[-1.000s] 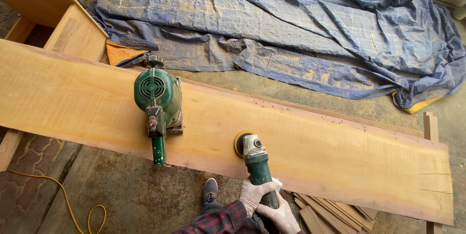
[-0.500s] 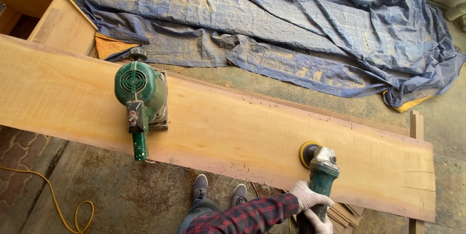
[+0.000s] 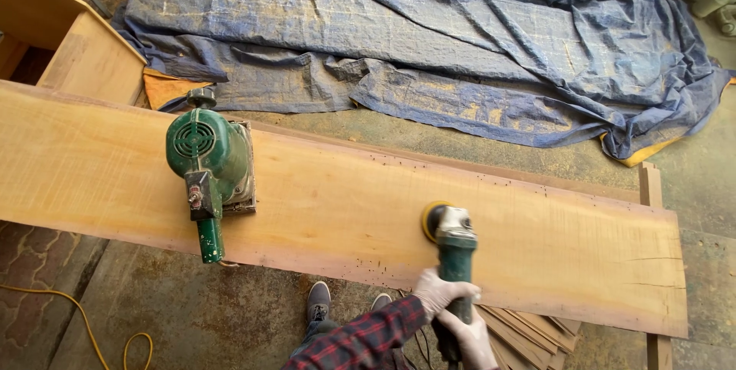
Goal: The person sands a long wooden board laid across sawhorses, moving an angle grinder with a sanding disc back and forth along the board's surface. A stationary belt sander rests on the board while the person works around it, covering different sections of the wood.
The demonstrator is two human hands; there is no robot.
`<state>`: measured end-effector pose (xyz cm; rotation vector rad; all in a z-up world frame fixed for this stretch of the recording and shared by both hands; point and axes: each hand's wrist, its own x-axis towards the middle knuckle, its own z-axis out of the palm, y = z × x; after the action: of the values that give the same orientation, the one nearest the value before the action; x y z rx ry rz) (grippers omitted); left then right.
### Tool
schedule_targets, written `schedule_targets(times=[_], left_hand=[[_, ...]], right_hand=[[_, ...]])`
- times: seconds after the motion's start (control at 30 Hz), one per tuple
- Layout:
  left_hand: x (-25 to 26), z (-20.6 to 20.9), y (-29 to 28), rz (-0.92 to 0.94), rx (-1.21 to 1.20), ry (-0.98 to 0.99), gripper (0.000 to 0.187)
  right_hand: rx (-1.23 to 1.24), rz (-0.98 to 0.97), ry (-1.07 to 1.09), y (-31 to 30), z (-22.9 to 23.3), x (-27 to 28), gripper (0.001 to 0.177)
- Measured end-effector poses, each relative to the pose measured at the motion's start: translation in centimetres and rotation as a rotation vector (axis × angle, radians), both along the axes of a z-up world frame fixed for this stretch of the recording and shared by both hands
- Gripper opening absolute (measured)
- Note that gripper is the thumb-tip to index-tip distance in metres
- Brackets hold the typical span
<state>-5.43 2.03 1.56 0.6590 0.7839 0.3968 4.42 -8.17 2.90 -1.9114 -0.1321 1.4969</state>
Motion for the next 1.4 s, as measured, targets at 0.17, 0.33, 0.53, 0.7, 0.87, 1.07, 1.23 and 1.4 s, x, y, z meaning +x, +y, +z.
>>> schedule_targets(times=[0.17, 0.33, 0.53, 0.7, 0.87, 1.07, 1.23, 1.4], left_hand=[[-2.4, 2.4, 1.8, 0.124, -0.041, 0.122, 0.038], [0.8, 1.3, 1.8, 0.185, -0.126, 0.046, 0.036], [9.1, -1.2, 0.4, -0.003, 0.015, 0.006, 0.041], [11.4, 0.5, 1.0, -0.179, -0.023, 0.149, 0.046], [8.3, -1.6, 1.6, -0.068, -0.06, -0.004, 0.045], [1.4, 0.0, 3.5, 0.099, 0.032, 0.058, 0.045], [-1.0, 2.1, 4.2, 0.255, -0.067, 0.07, 0.04], [3.1, -0.9, 3.1, 0.213, -0.025, 0.036, 0.043]], right_hand=[[0.154, 0.145, -0.03, 2.3, 1.0, -1.2, 0.052], [0.081, 0.176, 0.018, 2.6, 1.8, 0.9, 0.052], [0.132, -0.073, 0.012, 0.0, -0.5, 7.5, 0.058], [0.064, -0.245, -0.035, -1.1, -2.0, 9.8, 0.061], [0.114, -0.13, -0.059, 1.2, -0.3, 6.7, 0.059], [0.112, 0.132, 0.007, 4.5, 0.4, 2.2, 0.055], [0.188, 0.267, 0.023, 5.9, 0.4, 1.0, 0.055], [0.082, 0.229, 0.009, 4.5, 0.8, 3.7, 0.054]])
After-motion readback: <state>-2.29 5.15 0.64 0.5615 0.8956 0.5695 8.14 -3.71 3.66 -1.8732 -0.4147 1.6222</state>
